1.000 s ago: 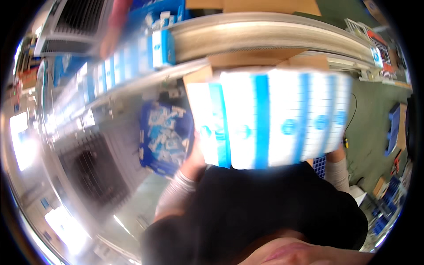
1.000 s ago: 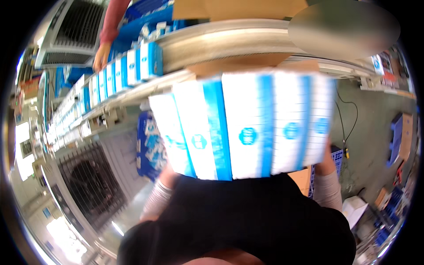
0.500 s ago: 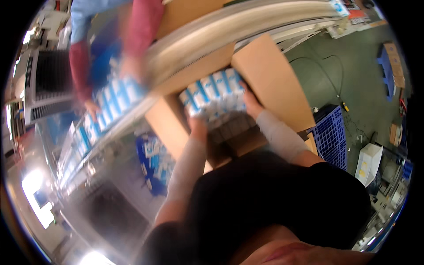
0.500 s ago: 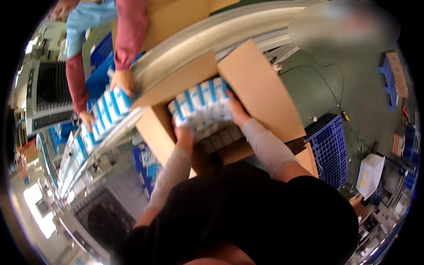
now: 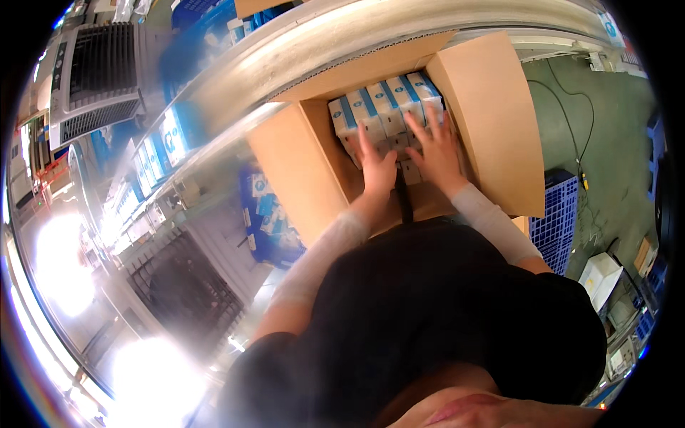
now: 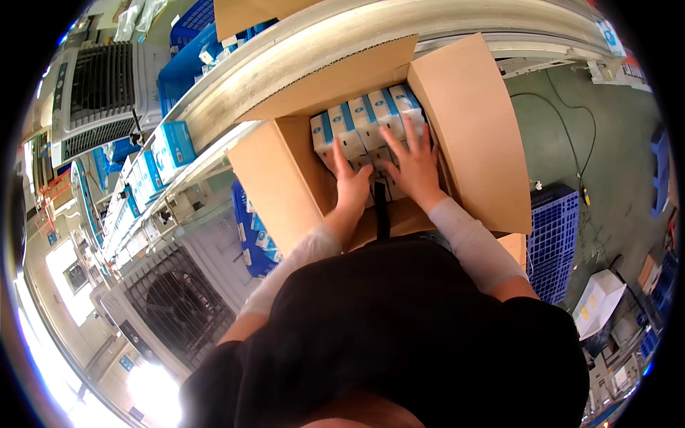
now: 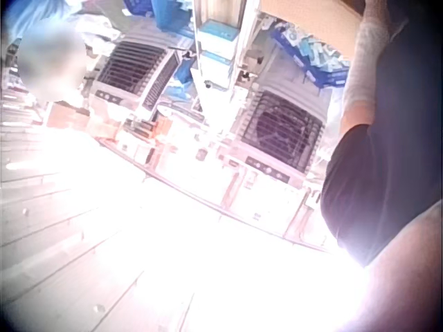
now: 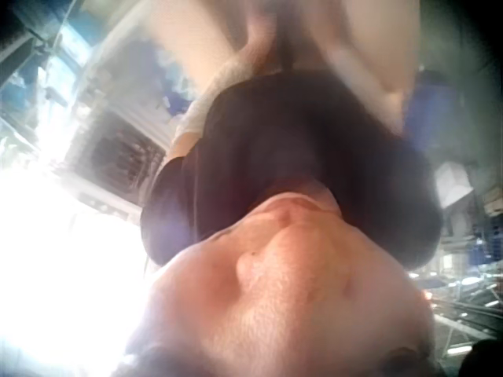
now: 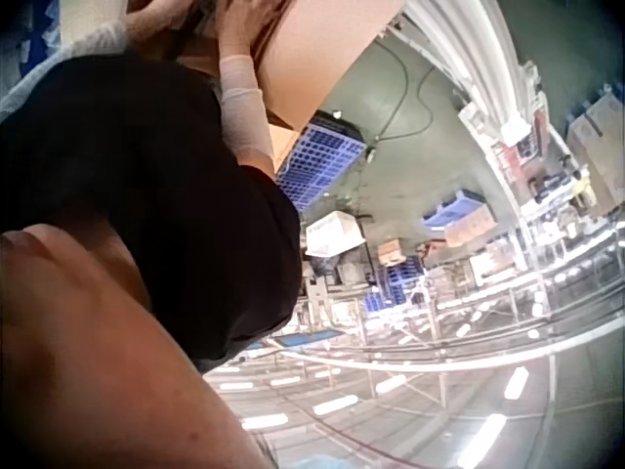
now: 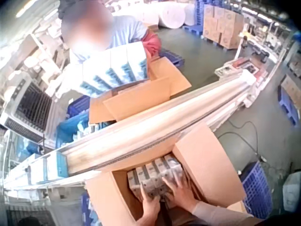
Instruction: The person places stacks of packages from a conveyor belt and a blue crate into cardboard boxes, then moves the filled boxes onto a roller conveyor.
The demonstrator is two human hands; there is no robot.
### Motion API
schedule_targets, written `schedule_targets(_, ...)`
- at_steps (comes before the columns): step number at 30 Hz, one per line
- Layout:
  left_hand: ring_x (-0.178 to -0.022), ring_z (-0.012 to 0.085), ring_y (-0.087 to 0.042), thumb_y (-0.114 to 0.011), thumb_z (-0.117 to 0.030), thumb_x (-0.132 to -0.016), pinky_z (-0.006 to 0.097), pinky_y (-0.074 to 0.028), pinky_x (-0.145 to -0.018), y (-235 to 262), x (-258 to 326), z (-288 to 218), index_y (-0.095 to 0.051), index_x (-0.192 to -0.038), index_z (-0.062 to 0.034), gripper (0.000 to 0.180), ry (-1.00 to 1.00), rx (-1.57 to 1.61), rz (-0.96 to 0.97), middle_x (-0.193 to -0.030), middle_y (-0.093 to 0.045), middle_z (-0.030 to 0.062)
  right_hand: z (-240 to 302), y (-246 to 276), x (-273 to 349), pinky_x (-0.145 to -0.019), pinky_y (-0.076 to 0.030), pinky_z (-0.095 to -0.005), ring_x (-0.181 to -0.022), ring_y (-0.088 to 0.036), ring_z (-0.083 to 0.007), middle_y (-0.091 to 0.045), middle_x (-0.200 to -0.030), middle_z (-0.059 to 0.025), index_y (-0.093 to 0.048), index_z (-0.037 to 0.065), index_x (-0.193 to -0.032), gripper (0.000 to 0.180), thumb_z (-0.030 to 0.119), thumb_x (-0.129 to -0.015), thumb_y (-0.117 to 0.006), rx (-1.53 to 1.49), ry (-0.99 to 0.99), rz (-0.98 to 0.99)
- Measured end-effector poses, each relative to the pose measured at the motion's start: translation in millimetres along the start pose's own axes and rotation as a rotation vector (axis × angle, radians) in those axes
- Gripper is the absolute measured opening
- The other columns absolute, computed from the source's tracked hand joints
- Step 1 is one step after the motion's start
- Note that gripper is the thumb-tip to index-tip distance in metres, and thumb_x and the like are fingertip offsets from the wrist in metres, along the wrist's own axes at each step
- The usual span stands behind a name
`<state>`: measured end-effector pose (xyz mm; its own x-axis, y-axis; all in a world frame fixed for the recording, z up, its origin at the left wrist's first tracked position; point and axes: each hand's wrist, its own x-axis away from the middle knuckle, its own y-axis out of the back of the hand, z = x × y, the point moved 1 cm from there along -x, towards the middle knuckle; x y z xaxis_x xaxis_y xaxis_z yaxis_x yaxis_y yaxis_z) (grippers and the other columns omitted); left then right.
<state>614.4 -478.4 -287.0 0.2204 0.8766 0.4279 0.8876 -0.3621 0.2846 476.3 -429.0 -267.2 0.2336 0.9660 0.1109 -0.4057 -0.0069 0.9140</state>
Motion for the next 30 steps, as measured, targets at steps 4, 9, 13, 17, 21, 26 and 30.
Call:
schedule_targets(4,-0.141,0.0428,0.007,-0.048,0.005,-0.079,0.052,-0.009,-0.111,-38.3,-50.8,6.7,-0.007,-0.15,-0.0178,0.085,0.136,-0.529,0.001,-0.149,0.022,0.0251,-14.7,-58.1,-34.9,-0.092,-0.025,-0.0757,-0.136,-0.008,-0.0513,-0.004,-0.156,-0.0103,-0.022,0.046,-0.144,0.082,0.03,-0.078,-0.069,0.088,-0.136,0.229)
schedule_targets(9,-0.135,0.0542,-0.009,-0.049,0.001,-0.08,0.056,-0.013,-0.111,-43.3,-118.3,54.4,-0.01,-0.15,-0.0221,0.083,0.009,-0.346,-0.009,-0.151,0.015,0.0229,-23.8,-86.3,-71.7,-0.088,-0.017,-0.0824,-0.138,-0.001,-0.05,0.0,-0.156,-0.0097,-0.024,0.044,-0.144,0.084,0.04,-0.074,-0.07,0.085,-0.18,0.144)
schedule_targets(13,-0.137,0.0494,0.012,-0.057,-0.033,-0.085,0.059,-0.007,-0.111,-61.9,-138.9,92.8,0.0,-0.15,-0.0118,0.089,0.177,-0.694,0.159,-0.15,0.02,0.025,-23.2,-123.5,-94.8,-0.092,-0.013,-0.081,-0.139,0.006,-0.047,-0.006,-0.155,-0.0135,-0.025,0.037,-0.145,0.067,0.045,-0.086,-0.055,0.223,-0.278,0.402)
schedule_targets(17,-0.141,0.0425,0.005,-0.058,-0.046,-0.082,0.066,-0.012,-0.107,-58.8,-126.4,57.0,-0.015,-0.15,-0.0202,0.084,0.316,-0.632,0.215,-0.155,-0.003,0.0172,-31.2,-138.6,-90.7,-0.099,-0.023,-0.0681,-0.138,-0.014,-0.0418,-0.023,-0.149,-0.0204,-0.031,0.024,-0.144,0.067,0.043,-0.086,-0.056,0.163,-0.274,0.36)
schedule_targets(21,-0.142,0.0307,-0.014,-0.061,-0.032,-0.082,0.064,-0.019,-0.106,-25.7,-70.9,-24.5,-0.029,-0.145,-0.0115,0.074,-0.209,-0.835,0.557,-0.153,-0.012,0.0193,-39.1,-147.3,-96.7,-0.101,-0.031,-0.0584,-0.133,-0.027,-0.0392,-0.033,-0.143,-0.0223,-0.036,0.018,-0.141,0.063,0.039,-0.086,-0.057,0.049,-0.11,0.327)
schedule_targets(26,-0.141,0.0398,-0.011,-0.066,-0.031,-0.077,0.068,-0.017,-0.103,65.0,24.1,0.1,-0.029,-0.145,-0.0161,0.079,-0.429,-0.731,-0.14,-0.153,-0.012,0.0168,9.6,-58.4,-70.6,-0.092,-0.045,-0.0358,-0.11,-0.057,-0.0328,-0.058,-0.122,-0.0198,-0.05,0.006,-0.128,0.047,0.028,-0.087,-0.058,-0.215,0.199,0.312)
schedule_targets(30,-0.14,0.0373,-0.018,-0.071,-0.027,-0.075,0.043,-0.029,-0.108,91.2,36.6,28.2,-0.021,-0.148,-0.0128,0.089,-0.328,-0.129,-0.013,-0.154,-0.006,0.0184,35.4,-41.9,-45.9,-0.087,-0.048,-0.0369,-0.106,-0.061,-0.0295,-0.062,-0.115,-0.016,-0.056,0.006,-0.122,0.04,0.024,-0.086,-0.061,-0.398,0.254,0.321)
